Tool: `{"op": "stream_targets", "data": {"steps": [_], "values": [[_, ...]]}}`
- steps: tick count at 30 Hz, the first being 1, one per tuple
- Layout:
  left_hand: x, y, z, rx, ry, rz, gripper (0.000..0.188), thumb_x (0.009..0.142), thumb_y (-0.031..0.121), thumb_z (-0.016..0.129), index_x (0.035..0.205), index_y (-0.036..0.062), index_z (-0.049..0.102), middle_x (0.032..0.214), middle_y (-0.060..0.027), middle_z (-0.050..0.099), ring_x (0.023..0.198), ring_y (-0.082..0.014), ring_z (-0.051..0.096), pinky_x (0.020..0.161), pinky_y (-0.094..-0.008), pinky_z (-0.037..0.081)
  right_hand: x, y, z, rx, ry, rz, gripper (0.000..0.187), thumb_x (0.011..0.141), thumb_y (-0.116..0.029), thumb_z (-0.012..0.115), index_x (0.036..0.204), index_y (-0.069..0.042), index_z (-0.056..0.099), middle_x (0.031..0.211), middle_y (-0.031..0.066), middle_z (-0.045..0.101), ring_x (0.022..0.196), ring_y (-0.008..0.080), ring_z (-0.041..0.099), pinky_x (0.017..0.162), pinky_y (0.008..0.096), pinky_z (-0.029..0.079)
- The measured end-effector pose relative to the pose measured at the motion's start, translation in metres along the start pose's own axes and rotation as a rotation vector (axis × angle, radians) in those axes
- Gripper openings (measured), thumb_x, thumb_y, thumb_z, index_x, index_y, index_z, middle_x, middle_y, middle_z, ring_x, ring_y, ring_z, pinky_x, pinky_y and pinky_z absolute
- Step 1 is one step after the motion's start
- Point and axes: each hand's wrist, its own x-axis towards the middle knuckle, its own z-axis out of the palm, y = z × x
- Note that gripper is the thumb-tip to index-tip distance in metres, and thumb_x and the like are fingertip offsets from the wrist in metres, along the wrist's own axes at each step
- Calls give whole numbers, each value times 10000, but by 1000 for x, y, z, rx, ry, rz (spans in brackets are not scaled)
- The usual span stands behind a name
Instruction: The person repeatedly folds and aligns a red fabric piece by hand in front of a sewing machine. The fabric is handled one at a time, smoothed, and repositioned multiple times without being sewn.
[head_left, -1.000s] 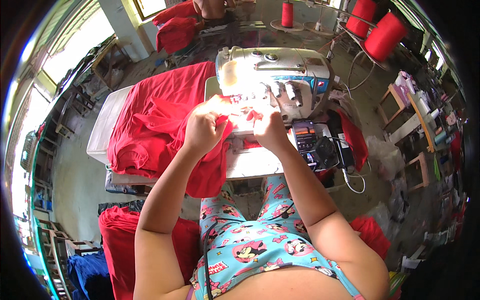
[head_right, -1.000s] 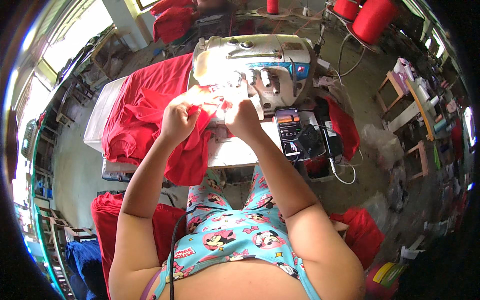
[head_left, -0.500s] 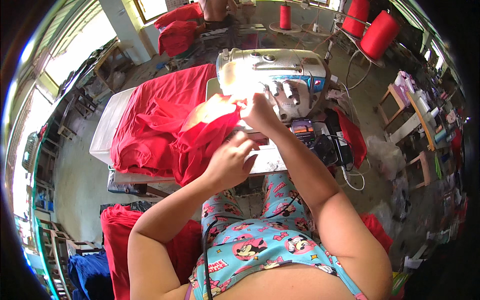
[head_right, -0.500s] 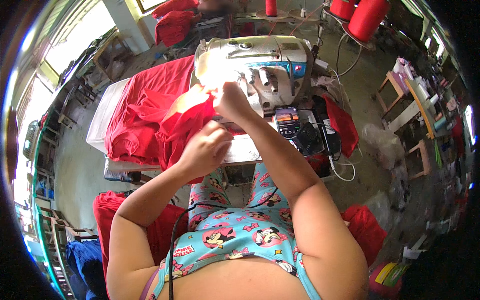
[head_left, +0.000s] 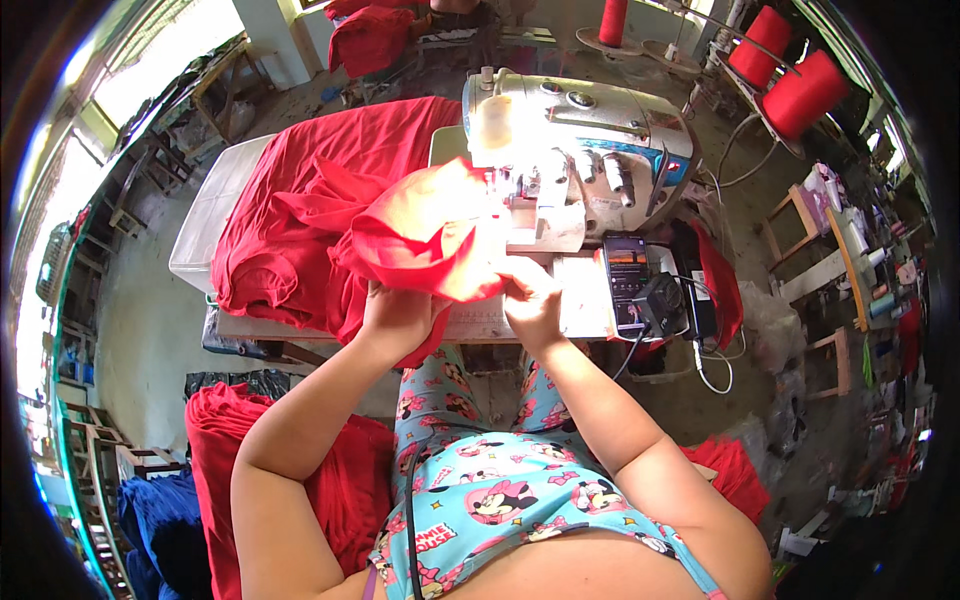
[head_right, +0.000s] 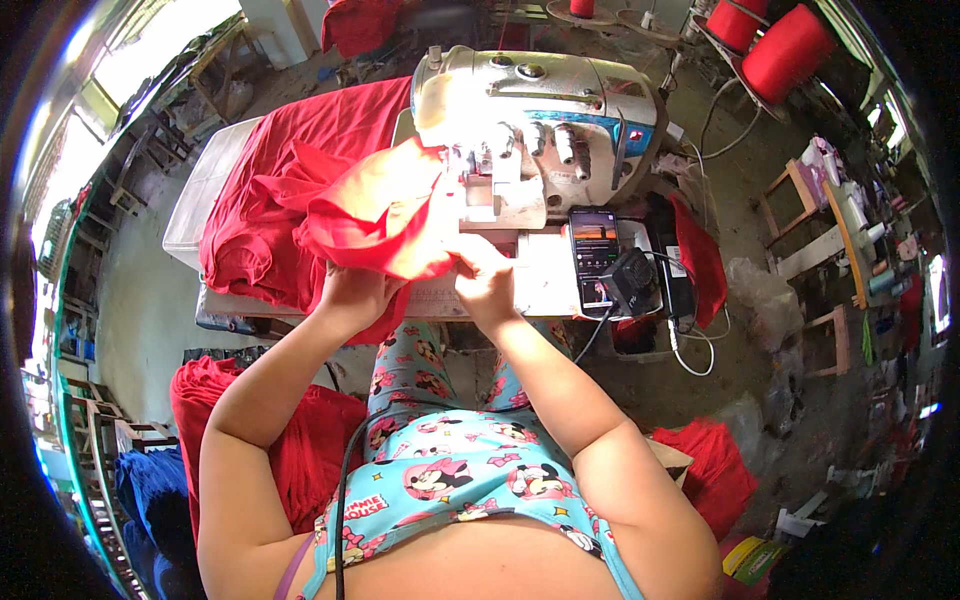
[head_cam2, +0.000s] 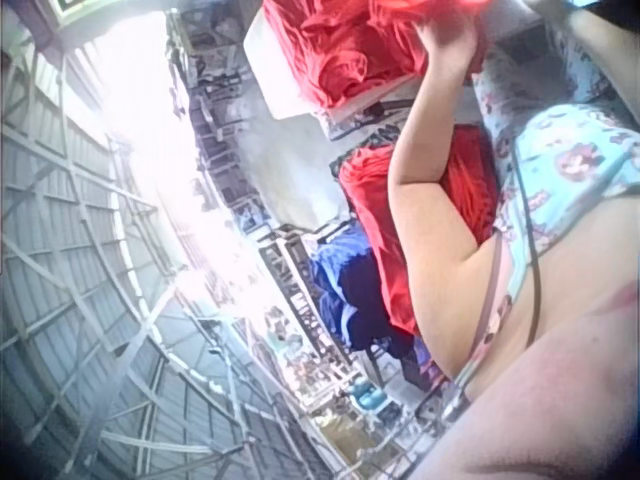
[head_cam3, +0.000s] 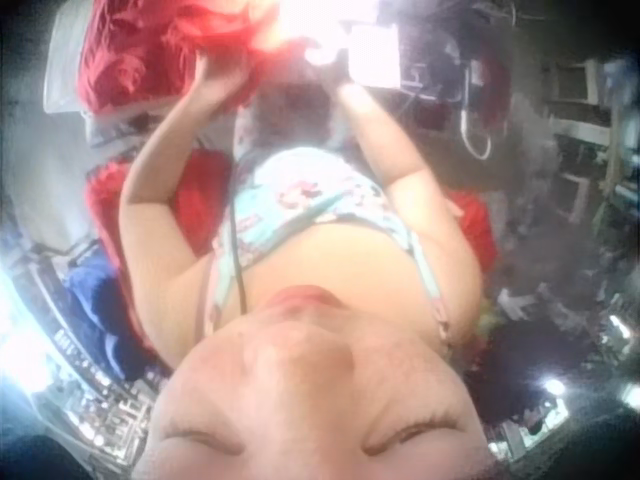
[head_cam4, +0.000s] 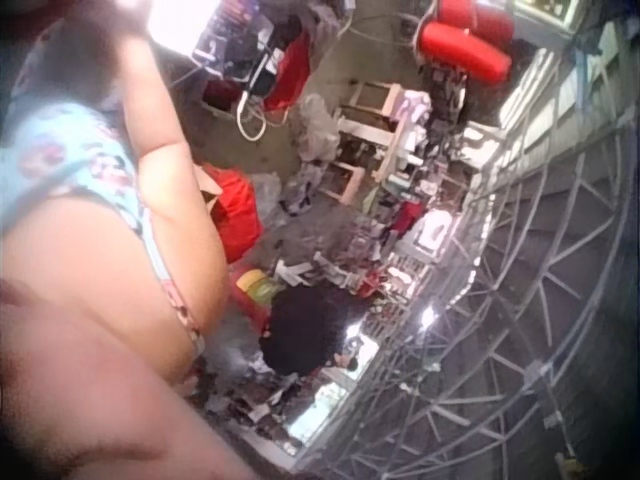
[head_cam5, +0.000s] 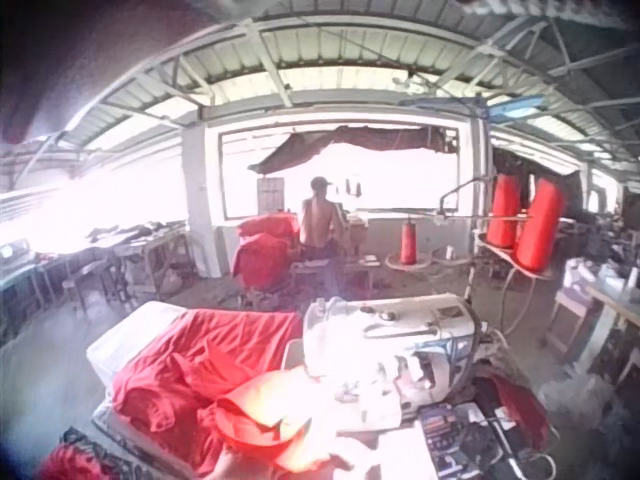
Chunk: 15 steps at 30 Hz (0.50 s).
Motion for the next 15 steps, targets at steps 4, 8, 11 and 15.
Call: {"op": "stream_targets", "data": {"steps": [4, 8, 11, 15], "values": [[12, -3, -18, -28, 61, 98, 502, 829, 350, 614, 1203, 27, 523, 1150, -222, 567, 1109, -386, 512, 969, -505, 363, 27, -9, 0, -264, 46, -144, 309, 722, 149, 484, 948, 30, 658, 915, 129, 669, 874, 204, 645, 794, 290, 505], [16, 2, -42, -110, 162, 123, 220, 818, 236, 648, 923, 51, 594, 777, -98, 641, 596, -277, 620, 500, -373, 475, 44, -1, -3, -264, 80, -190, 316, 681, 97, 509, 926, -20, 670, 893, 146, 672, 852, 258, 653, 772, 302, 505], [26, 14, -56, -76, 534, 294, 235, 734, 172, 720, 939, 128, 614, 912, -70, 559, 799, -260, 573, 744, -388, 449, 48, -6, -3, -339, 89, -234, 316, 684, 78, 500, 926, -28, 673, 886, 149, 672, 828, 259, 654, 753, 307, 507], [59, -5, -47, -72, 589, 383, 130, 747, 83, 676, 875, 104, 670, 903, -97, 605, 873, -268, 579, 831, -409, 417, 54, -20, -19, -363, -22, -111, 293, 716, 58, 494, 929, -34, 674, 824, 159, 669, 710, 235, 641, 661, 305, 497]]}}
